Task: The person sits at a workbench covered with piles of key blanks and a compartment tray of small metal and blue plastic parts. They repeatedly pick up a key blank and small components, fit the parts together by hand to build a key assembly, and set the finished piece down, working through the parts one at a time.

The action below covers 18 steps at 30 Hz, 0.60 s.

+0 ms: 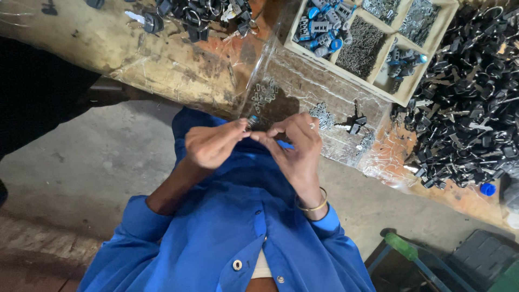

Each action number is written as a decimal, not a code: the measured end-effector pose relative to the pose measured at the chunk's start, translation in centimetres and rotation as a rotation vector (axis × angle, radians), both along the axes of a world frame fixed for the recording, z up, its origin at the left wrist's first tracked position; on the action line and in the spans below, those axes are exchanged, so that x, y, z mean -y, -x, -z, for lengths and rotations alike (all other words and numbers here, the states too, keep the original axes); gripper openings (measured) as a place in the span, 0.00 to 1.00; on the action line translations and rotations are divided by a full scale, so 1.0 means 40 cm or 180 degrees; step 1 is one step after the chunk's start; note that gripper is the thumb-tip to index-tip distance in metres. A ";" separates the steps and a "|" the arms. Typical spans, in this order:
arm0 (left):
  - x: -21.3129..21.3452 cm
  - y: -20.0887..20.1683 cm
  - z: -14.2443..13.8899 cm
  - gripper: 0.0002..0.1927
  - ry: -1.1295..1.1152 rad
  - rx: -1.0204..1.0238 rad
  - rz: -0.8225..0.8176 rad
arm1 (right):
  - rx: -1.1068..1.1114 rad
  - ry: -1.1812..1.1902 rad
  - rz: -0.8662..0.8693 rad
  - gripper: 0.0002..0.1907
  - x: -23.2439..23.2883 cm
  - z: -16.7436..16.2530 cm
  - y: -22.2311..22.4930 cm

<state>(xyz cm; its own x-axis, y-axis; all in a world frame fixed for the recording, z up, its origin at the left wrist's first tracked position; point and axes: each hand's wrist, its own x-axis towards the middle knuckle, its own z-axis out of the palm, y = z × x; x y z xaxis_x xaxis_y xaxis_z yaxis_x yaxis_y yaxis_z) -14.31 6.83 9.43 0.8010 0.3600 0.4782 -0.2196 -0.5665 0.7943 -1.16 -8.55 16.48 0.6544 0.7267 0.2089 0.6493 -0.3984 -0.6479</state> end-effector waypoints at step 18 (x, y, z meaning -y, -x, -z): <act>0.042 -0.004 0.016 0.12 0.1175 -0.0428 0.0018 | 0.0771 0.0292 0.0465 0.14 0.097 0.065 0.019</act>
<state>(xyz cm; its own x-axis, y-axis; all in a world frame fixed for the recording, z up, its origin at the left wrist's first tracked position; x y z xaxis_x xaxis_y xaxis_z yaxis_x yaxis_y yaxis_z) -14.17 5.16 8.78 0.8501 0.4837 0.2082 -0.1021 -0.2364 0.9663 -1.92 -12.41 13.88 0.6925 0.6516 0.3095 0.7121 -0.5488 -0.4379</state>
